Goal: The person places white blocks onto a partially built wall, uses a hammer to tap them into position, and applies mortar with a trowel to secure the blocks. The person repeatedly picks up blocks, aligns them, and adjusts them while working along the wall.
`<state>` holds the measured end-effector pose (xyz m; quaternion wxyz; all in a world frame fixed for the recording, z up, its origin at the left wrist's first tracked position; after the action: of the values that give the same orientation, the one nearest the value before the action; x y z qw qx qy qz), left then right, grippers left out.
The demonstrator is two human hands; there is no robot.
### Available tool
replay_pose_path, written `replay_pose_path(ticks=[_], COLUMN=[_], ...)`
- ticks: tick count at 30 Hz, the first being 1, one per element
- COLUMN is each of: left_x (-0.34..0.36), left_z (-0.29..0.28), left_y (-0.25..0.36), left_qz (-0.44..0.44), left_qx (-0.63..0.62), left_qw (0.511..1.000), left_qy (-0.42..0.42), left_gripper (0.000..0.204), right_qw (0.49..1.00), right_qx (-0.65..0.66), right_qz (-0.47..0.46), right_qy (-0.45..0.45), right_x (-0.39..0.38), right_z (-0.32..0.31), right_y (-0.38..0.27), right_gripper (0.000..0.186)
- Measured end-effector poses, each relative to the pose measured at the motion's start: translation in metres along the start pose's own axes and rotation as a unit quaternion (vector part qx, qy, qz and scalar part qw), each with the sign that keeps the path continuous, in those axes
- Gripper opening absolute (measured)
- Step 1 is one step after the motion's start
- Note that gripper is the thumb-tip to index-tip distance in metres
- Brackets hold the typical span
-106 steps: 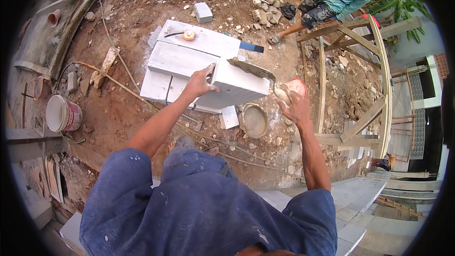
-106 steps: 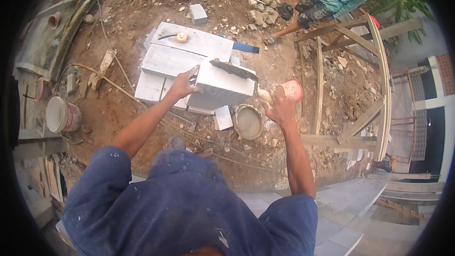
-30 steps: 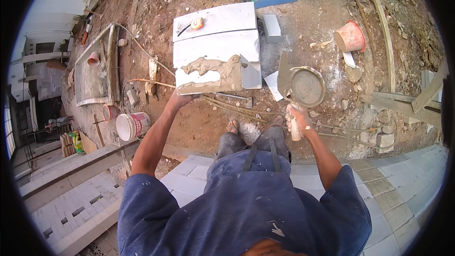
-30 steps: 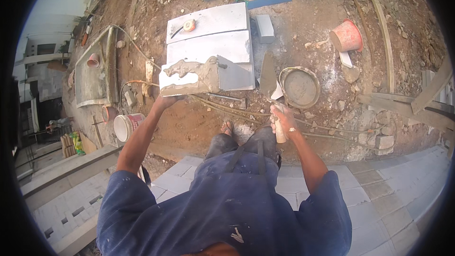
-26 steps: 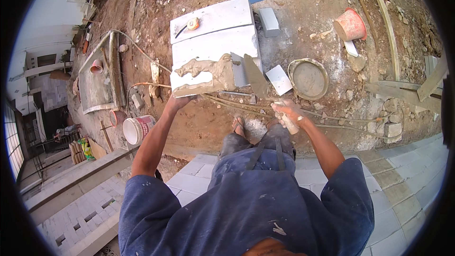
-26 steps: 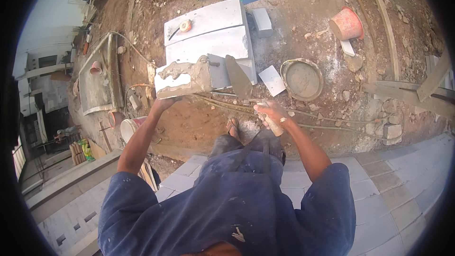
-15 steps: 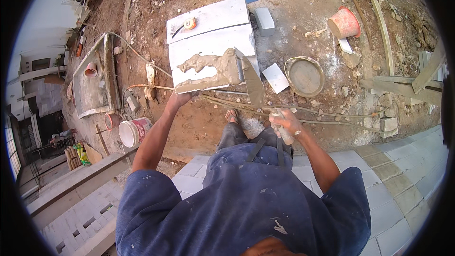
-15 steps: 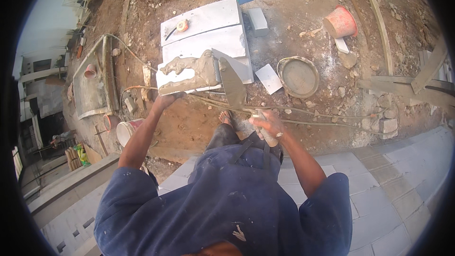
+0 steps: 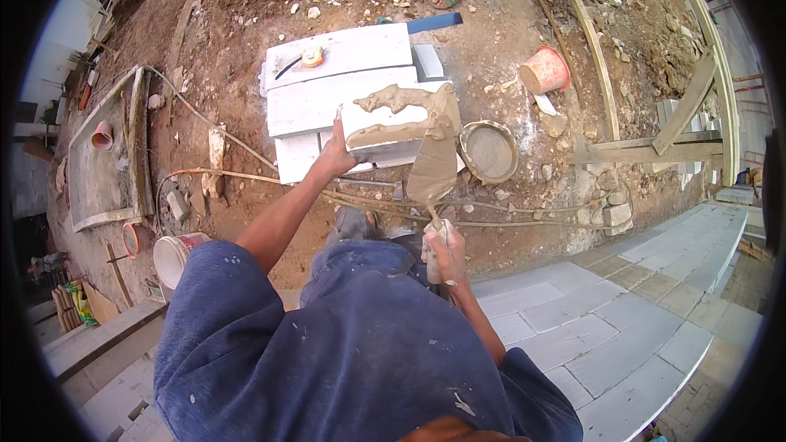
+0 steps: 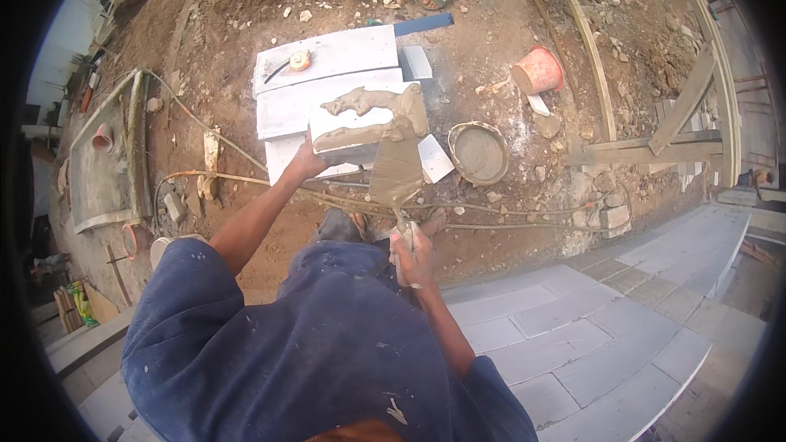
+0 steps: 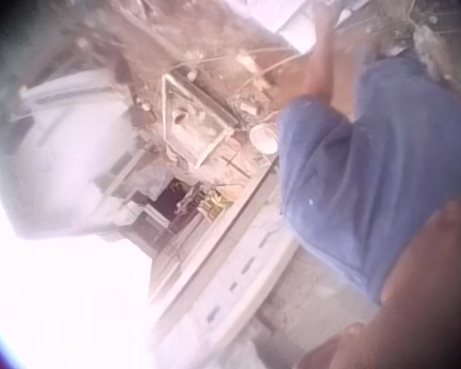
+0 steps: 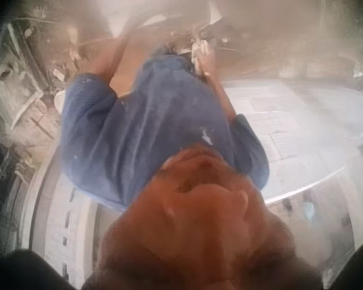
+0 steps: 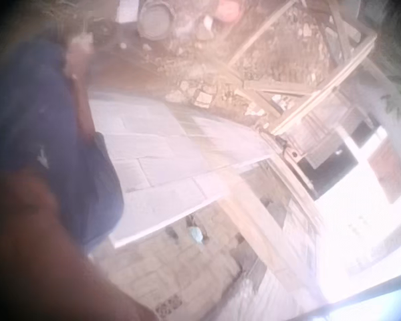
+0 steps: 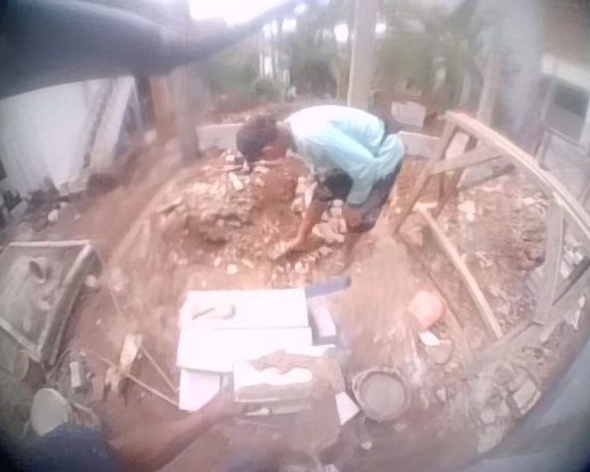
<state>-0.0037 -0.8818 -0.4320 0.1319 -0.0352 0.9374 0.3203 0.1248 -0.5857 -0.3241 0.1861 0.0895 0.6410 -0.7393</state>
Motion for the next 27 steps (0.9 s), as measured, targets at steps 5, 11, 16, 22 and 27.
replay_pose_path(ticks=[5,11,16,22,27], left_x=[-0.008,0.001,-0.007,-0.001,-0.009], left_z=[-0.013,-0.005,-0.017,-0.017,-0.019], left_y=[0.027,0.029,0.035,0.024,0.021], left_qz=[0.034,0.065,0.011,0.038,-0.015], left_qx=[-0.009,-0.015,-0.043,-0.027,-0.078], left_qw=[0.998,0.992,0.999,0.996,0.996], left_qy=[0.057,0.102,0.022,0.075,0.048], left_gripper=[0.131,0.130,0.133,0.134,0.129], right_qw=[0.825,0.619,0.664,0.700,0.756], right_qx=[-0.454,-0.664,-0.645,-0.593,-0.651], right_qz=[-0.336,-0.400,-0.357,-0.398,-0.022], right_qy=[-0.023,-0.124,-0.121,-0.020,0.066], right_x=[0.014,0.090,0.107,0.098,0.071], right_z=[-0.004,0.024,0.025,-0.044,-0.170], right_y=[-0.163,-0.213,-0.186,-0.183,-0.127], right_gripper=[0.034,0.037,0.038,0.048,0.064])
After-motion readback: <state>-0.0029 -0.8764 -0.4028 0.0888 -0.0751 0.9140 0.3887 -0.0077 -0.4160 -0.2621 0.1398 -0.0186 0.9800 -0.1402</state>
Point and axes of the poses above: each hand's wrist, its own x-axis towards the middle knuckle, its own z-axis out of the palm, y = z × x, the point moved 6 cm from there along x, towards the middle knuckle, and after that the axes turned 11 degrees about x, right-handed, at the moved point
